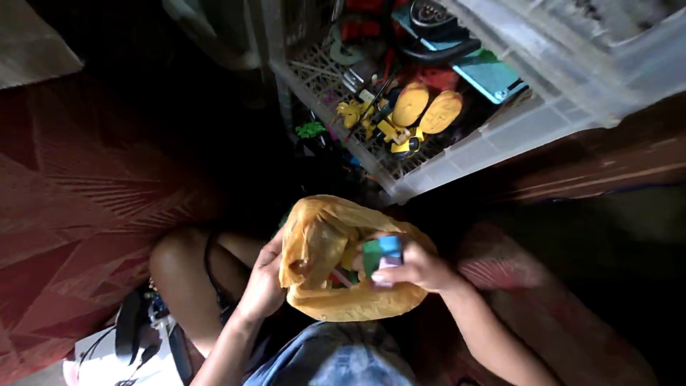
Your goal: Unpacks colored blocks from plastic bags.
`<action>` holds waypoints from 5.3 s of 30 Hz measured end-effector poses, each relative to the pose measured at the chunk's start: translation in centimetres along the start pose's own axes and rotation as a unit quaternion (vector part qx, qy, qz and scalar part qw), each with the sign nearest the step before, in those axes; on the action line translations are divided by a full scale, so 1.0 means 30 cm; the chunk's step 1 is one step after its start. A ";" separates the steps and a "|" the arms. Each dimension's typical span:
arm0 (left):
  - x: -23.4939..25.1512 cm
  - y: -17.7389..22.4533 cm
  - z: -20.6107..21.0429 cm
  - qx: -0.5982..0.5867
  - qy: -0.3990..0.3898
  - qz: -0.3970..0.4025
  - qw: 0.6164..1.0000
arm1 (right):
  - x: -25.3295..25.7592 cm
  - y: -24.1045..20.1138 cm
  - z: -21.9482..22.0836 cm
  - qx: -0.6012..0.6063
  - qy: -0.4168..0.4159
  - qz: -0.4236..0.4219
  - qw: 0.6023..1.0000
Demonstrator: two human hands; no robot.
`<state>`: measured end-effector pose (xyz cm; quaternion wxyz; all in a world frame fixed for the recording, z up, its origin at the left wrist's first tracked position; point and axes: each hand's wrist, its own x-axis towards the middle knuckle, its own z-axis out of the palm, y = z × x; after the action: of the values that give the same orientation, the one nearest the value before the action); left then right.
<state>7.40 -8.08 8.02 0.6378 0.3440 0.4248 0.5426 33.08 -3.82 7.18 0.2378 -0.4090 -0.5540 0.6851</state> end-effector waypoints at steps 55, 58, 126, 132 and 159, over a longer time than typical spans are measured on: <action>0.158 -0.051 0.047 0.715 -0.361 -0.388 0.457 | -0.041 0.157 0.014 -0.055 0.202 0.311 0.927; 0.147 -0.045 0.077 0.706 -0.360 -0.392 0.468 | -0.028 0.133 -0.042 -0.203 0.100 0.321 0.920; 0.327 -0.381 -0.025 0.737 -0.332 -0.149 0.570 | -0.011 0.055 0.029 -0.513 -0.090 0.461 0.718; 0.261 -0.299 0.000 0.690 -0.350 -0.095 0.626 | -0.113 0.118 -0.039 -0.353 0.062 0.246 0.901; 0.082 -0.235 0.035 -0.239 -0.163 -0.256 0.922 | -0.108 0.129 0.062 0.464 0.359 0.036 0.809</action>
<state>11.31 -6.86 1.68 0.8786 0.1448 0.2460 0.3828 33.84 -8.46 4.55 0.5567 -0.4861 -0.0299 0.6730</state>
